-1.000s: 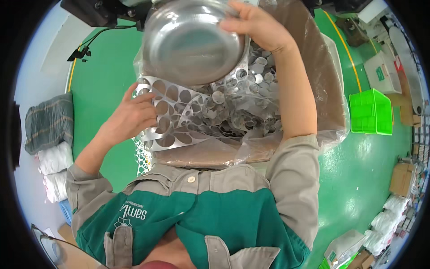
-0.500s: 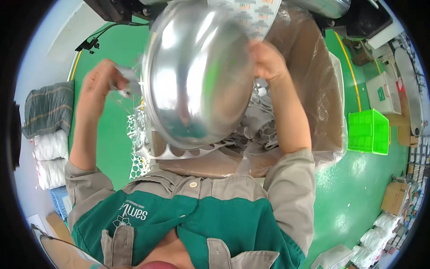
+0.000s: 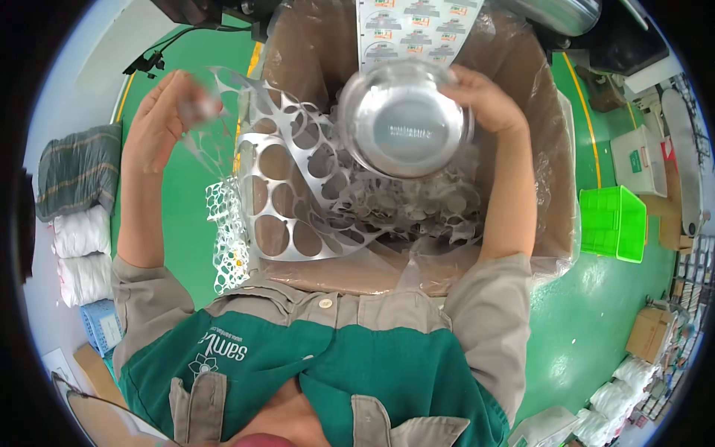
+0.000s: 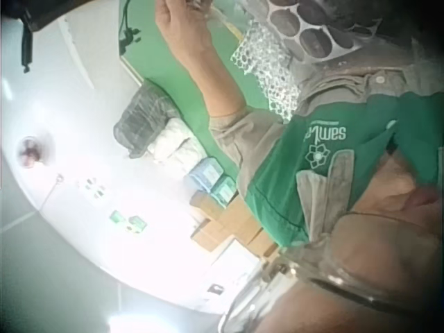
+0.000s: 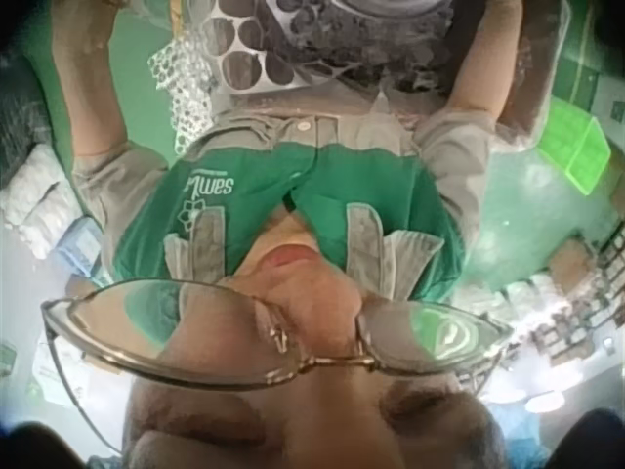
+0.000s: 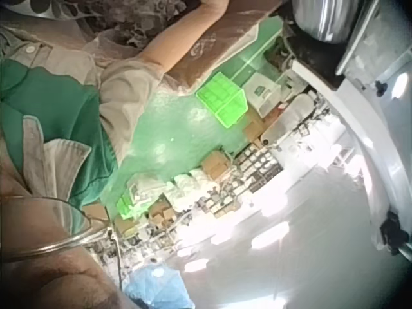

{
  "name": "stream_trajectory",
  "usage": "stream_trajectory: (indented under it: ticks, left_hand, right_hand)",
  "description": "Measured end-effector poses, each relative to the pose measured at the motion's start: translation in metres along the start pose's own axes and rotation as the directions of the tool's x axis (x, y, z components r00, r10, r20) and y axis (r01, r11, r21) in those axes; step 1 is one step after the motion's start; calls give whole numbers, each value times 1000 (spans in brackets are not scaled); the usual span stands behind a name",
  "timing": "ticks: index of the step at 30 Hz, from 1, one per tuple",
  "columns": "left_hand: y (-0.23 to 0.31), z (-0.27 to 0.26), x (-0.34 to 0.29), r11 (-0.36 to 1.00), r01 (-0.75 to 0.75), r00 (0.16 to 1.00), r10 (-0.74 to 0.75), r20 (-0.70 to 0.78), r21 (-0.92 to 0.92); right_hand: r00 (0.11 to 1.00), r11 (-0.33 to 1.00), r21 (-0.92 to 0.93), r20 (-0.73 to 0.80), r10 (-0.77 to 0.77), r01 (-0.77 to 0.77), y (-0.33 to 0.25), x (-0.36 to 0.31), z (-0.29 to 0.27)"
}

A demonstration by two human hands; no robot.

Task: The person stands at a workstation and repeatedly peels circular stickers from a continuous plastic sheet. They use a metal bowl to assist in separating the stickers from the backing and dropping them into a large cardboard box lined with a plastic bag. The process is repetitive, involving peeling, scraping, and dropping the stickers into the collection box.

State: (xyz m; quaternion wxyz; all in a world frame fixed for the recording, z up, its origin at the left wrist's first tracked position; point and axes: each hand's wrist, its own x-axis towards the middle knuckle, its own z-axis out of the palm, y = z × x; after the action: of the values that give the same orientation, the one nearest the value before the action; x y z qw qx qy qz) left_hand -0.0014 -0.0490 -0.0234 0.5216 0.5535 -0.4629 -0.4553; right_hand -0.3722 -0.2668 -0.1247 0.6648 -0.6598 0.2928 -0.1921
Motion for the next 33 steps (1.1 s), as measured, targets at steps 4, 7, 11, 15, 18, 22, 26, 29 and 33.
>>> stream_trajectory:
  ticks: [4, 7, 11, 15, 18, 22, 26, 29, 33]
  left_hand:
    - [18, 11, -6, 990, -137, 991, 136, -13, -47]
    - [41, -10, -23, 935, -287, 958, 283, -49, -211]
    - [42, -43, -38, 900, -263, 958, 202, -202, -347]
    - [-12, -39, -12, 977, -203, 976, 197, -95, -67]
    - [-32, -10, 4, 994, -105, 992, 108, -61, 43]
    - [-39, -10, 3, 1000, -14, 997, 15, -79, 16]
    - [-30, -5, 3, 1000, -13, 995, 12, -101, -7]
    - [-25, -2, 8, 998, -13, 995, 7, -95, -59]
    - [-23, -1, 11, 999, -19, 999, 17, -49, -31]
  right_hand:
    - [997, 750, 660, 15, -75, 46, 19, 2, 16]
    - [940, 907, 290, 243, 238, -305, 72, 28, 42]
    - [742, 536, -551, -261, 617, -640, 188, 15, 14]
    - [862, 146, -979, -49, 504, -141, 167, 15, 23]
    - [895, 340, -938, 206, 397, 65, 75, 23, 43]
    - [976, 984, 156, 184, -118, 90, -15, 0, 29]
    - [916, 504, 766, -348, -197, 399, 68, 3, -9]
    - [765, 909, 296, -497, 409, -293, 188, -6, -36]
    - [781, 266, -833, -277, 560, -485, 247, -10, -12]
